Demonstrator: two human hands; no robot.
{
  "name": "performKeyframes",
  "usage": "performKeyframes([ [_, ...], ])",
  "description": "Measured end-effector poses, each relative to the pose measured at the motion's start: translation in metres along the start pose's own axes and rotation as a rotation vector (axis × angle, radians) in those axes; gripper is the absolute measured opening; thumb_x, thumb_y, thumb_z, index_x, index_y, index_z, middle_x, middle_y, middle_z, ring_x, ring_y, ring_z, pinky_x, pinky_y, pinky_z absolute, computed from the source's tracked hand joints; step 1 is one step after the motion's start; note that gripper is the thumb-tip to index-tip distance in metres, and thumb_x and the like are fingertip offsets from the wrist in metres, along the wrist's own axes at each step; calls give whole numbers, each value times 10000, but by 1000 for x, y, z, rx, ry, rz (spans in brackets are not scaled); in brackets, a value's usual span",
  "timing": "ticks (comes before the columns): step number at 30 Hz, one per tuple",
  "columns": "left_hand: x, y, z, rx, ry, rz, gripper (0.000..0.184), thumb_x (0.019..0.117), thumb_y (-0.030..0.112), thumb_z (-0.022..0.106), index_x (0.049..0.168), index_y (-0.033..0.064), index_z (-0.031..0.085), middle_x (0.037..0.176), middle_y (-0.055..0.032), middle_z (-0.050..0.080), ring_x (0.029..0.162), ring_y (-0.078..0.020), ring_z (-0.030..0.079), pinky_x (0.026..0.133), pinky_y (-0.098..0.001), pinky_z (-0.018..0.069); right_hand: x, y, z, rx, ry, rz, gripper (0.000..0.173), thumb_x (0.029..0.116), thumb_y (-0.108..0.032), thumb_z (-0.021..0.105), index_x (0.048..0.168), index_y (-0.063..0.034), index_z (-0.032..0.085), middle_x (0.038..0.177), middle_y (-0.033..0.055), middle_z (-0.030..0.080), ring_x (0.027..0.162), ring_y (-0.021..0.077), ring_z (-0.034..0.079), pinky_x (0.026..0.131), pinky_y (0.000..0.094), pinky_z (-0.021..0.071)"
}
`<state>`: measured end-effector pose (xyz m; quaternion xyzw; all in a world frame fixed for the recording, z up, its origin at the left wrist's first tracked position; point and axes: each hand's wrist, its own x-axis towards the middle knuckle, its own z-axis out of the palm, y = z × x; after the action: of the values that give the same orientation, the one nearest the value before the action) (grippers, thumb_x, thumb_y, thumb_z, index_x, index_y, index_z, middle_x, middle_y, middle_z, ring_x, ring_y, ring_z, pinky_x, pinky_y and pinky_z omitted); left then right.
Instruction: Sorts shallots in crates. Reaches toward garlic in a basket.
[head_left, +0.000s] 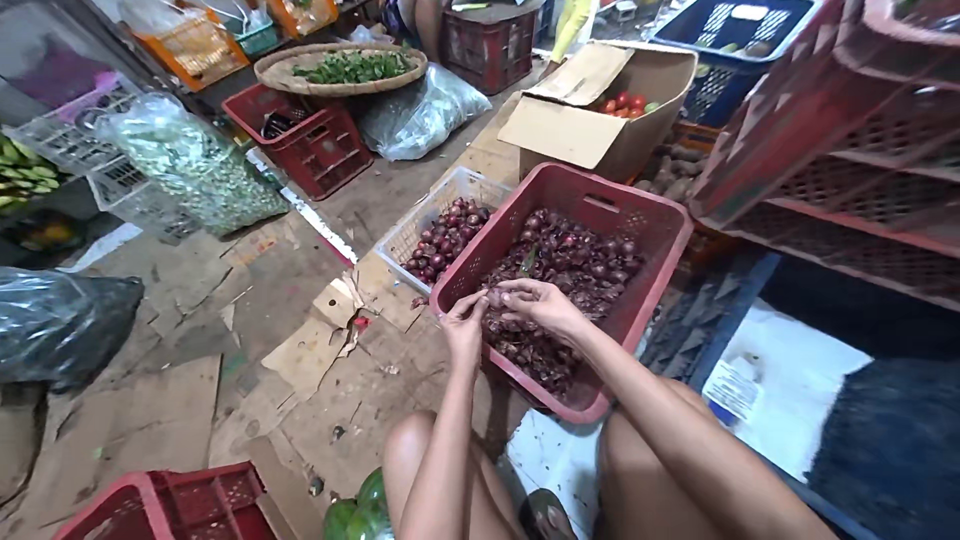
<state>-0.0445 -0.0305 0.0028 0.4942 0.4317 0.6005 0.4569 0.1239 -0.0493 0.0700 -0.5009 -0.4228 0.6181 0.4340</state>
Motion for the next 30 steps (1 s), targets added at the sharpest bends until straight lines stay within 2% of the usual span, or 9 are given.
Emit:
performKeyframes([
  [4, 3, -2, 6, 132, 82, 2, 63, 923, 18, 728, 961, 16, 777, 897, -79, 766, 804, -132, 725, 785, -312, 610, -2, 4, 6, -116, -27, -80, 362, 1017, -197, 666, 1314, 6, 624, 1126, 133, 735, 898, 213, 760, 822, 358, 653],
  [6, 7, 4, 11, 96, 67, -124, 72, 948, 43, 706, 974, 16, 768, 876, -74, 751, 762, -126, 701, 742, -302, 595, -5, 12, 11, -484, 62, -305, 381, 1033, -306, 631, 1311, -46, 650, 1104, 78, 747, 901, 124, 746, 832, 304, 637],
  [10, 19, 13, 8, -234, 10, -540, 142, 1005, 34, 573, 1065, -39, 679, 869, -100, 682, 753, -148, 645, 709, -315, 558, -16, 16, 20, -965, 34, -753, 451, 1060, -294, 560, 1391, 12, 582, 1333, 170, 662, 1231, 225, 656, 1072, 360, 521],
  [13, 24, 4, 1, -127, -135, -452, 175, 998, 24, 586, 1134, -33, 680, 947, -125, 720, 813, -169, 686, 760, -344, 585, -17, 3, 29, -565, 101, -517, 416, 1016, -277, 658, 1362, -50, 619, 1225, 92, 717, 1058, 135, 724, 934, 326, 620],
  [16, 23, 2, 2, 87, -363, -263, 459, 1046, 86, 512, 1495, 185, 501, 1481, -76, 525, 1263, -190, 584, 1045, -412, 521, -4, -7, 15, -116, 167, -209, 389, 1022, -200, 657, 1371, -38, 603, 1213, 128, 709, 993, 218, 741, 881, 377, 640],
  [18, 19, 7, 9, 90, -399, -170, 460, 1093, 220, 443, 1553, 228, 451, 1600, -40, 405, 1401, -192, 470, 1134, -436, 443, 4, -3, 3, 48, 177, -125, 365, 1070, -172, 562, 1399, -15, 584, 1247, 163, 698, 1033, 261, 740, 908, 396, 634],
  [20, 14, 12, 15, 62, -413, -103, 460, 1097, 301, 469, 1539, 172, 476, 1554, -52, 481, 1378, -192, 508, 1141, -427, 451, 7, 3, -2, 80, 183, -89, 353, 1091, -176, 514, 1396, -21, 600, 1258, 160, 691, 1061, 254, 728, 926, 396, 626],
  [25, 10, 2, 21, 179, -203, 128, 383, 952, 139, 730, 1325, 64, 685, 1260, -74, 721, 1121, -151, 707, 1006, -355, 582, 6, 3, 1, 32, 202, -105, 337, 985, -99, 694, 1310, -13, 672, 1172, 152, 731, 1003, 239, 743, 883, 382, 639],
  [30, 9, 8, 17, 90, -156, 137, 305, 1004, 50, 619, 1299, 37, 696, 1227, -83, 735, 1073, -149, 721, 966, -341, 591, 2, 2, 12, -97, 260, -276, 346, 919, -126, 786, 1248, -39, 726, 1125, 110, 759, 923, 224, 763, 837, 377, 661],
])
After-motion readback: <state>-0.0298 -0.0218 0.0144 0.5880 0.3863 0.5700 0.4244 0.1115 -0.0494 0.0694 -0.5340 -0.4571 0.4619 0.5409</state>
